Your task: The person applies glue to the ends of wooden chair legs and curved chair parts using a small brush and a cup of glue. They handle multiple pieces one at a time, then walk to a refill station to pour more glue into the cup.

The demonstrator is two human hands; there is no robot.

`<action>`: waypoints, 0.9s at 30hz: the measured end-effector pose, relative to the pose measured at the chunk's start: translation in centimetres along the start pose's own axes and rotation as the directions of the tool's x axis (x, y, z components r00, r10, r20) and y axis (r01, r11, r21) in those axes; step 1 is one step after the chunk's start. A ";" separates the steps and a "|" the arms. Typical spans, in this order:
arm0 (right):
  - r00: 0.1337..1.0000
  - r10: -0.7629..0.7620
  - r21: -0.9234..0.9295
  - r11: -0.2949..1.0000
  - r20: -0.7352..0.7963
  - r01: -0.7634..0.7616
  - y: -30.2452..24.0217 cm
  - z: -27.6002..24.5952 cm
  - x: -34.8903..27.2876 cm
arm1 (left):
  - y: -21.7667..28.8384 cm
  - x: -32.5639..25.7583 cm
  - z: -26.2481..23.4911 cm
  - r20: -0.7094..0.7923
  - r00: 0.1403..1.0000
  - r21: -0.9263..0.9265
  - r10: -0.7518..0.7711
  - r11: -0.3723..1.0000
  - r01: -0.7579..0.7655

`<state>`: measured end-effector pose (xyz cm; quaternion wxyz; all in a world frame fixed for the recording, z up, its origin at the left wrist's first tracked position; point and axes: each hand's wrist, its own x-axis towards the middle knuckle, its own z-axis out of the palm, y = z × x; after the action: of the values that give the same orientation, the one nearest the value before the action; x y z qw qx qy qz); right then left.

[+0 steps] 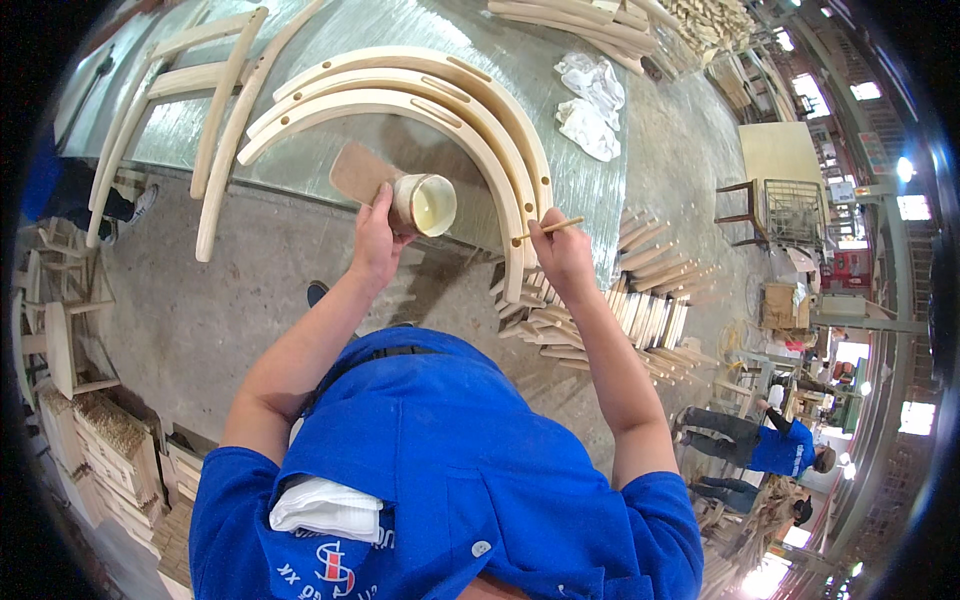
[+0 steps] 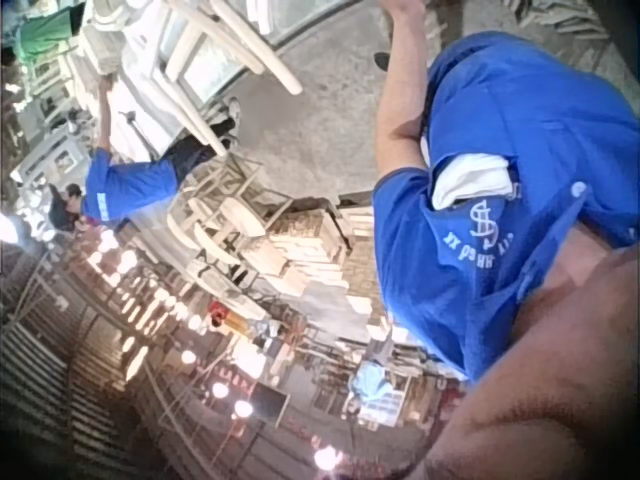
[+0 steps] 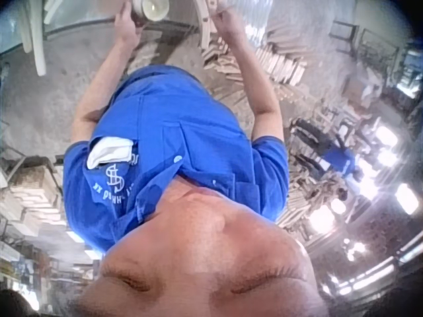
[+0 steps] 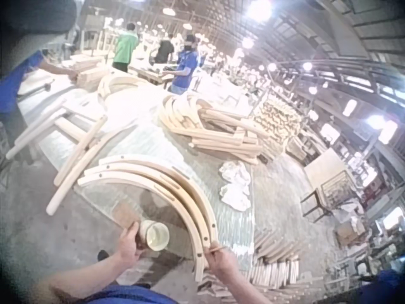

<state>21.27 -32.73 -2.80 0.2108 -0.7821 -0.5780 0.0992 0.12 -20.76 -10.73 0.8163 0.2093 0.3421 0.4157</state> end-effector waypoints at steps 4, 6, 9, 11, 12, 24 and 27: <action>0.996 0.083 -0.048 0.996 0.037 -0.081 -0.1 -0.2 0.0 | 0.3 0.0 0.4 -0.027 0.999 -0.010 0.017 1.000 -0.017; 0.983 0.183 0.315 0.935 -0.031 -0.164 -0.4 -0.6 0.2 | 0.9 -0.1 0.8 0.011 1.000 -0.005 0.022 1.000 -0.022; 0.980 0.171 0.659 0.750 -0.105 -0.061 -2.5 -2.1 1.5 | 2.2 0.2 1.7 0.102 0.993 0.027 0.065 0.997 -0.068; 0.980 0.078 0.774 0.626 -0.183 0.095 -4.9 -3.0 2.6 | 3.5 0.6 2.7 0.156 0.982 0.042 0.103 0.993 -0.110; 0.979 0.054 0.812 0.569 -0.198 0.133 -5.6 -3.1 3.3 | 4.2 0.8 3.5 0.173 0.977 0.042 0.121 0.991 -0.130; 0.902 0.112 0.840 0.426 -0.417 0.335 -11.5 -1.3 11.4 | 15.4 5.4 7.4 0.474 0.773 0.055 0.421 0.863 -0.503; 0.917 0.138 0.891 0.328 -0.374 0.314 -13.0 -1.0 12.9 | 17.7 7.4 7.9 0.514 0.746 0.012 0.423 0.866 -0.499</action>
<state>14.54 -17.61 5.02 0.7366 -0.4843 -0.4023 0.2470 -0.46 -5.09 2.92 0.7294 0.4472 0.0885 0.5101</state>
